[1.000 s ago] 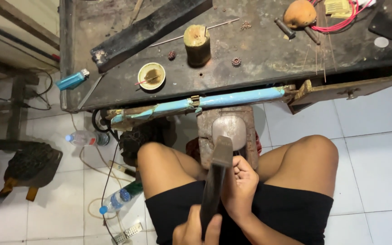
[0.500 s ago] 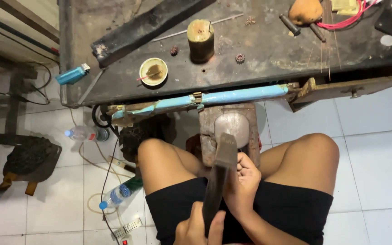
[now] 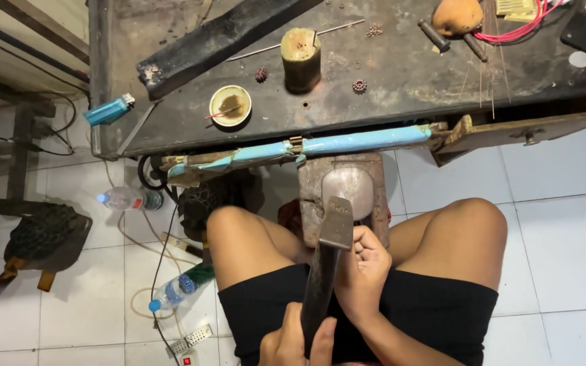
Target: Hammering a small metal piece on an anvil to shape it for jewelry making.
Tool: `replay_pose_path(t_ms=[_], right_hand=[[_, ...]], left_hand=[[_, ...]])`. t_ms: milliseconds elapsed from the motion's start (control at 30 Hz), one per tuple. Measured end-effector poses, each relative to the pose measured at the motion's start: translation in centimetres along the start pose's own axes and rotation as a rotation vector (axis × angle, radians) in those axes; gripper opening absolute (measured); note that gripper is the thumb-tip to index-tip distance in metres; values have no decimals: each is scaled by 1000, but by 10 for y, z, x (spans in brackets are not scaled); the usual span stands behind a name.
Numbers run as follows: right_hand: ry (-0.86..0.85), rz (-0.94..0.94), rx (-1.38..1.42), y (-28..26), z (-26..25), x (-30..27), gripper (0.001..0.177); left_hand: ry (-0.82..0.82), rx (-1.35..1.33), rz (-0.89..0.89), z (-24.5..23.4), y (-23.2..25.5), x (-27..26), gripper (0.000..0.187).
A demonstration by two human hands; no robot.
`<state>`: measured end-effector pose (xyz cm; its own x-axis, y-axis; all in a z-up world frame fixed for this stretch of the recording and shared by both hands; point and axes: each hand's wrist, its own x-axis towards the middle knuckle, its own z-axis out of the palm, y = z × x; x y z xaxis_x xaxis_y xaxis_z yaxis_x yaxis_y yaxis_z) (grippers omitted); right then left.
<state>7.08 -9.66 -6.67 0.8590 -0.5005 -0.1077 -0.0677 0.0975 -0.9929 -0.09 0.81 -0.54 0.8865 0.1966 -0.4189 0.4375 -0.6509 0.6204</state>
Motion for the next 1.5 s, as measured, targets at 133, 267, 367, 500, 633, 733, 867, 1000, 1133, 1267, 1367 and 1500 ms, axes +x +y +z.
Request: replay_pose_path(t_ms=[133, 267, 367, 500, 633, 733, 867, 1000, 1133, 1267, 1367, 1500], right_hand=[[33, 49, 26, -1, 4, 1, 38], [19, 215, 136, -9, 1, 10, 29], [-5, 243, 106, -17, -7, 17, 26], [-27, 272, 256, 5, -23, 17, 37], [-34, 207, 149, 2, -37, 13, 24], [-15, -39, -28, 5, -40, 16, 13], [-118, -455, -377, 1, -50, 33, 45], [-162, -582, -527, 7, -52, 53, 51], [-225, -611, -490, 5, -49, 64, 41], [-259, -553, -348, -14, -49, 60, 24], [-265, -509, -426, -21, -45, 72, 12], [-277, -408, -494, -37, -34, 79, 24]], left_hand=[[-55, 236, -229, 10, -19, 10, 29], [89, 29, -79, 10, -46, 28, 32], [-46, 44, -166, 1, -36, 45, 36], [-260, 115, -224, 12, -43, 71, 34], [-403, 201, -405, 10, -29, 74, 38], [-420, 205, -395, 6, -23, 81, 40], [-412, 221, -398, 5, -24, 82, 43], [-461, 228, -394, 3, -24, 84, 43], [-433, 164, -265, 13, -43, 85, 41], [-429, 130, -220, 10, -39, 86, 39], [-432, 115, -177, 15, -46, 89, 38], [-408, 97, -149, 16, -47, 88, 38]])
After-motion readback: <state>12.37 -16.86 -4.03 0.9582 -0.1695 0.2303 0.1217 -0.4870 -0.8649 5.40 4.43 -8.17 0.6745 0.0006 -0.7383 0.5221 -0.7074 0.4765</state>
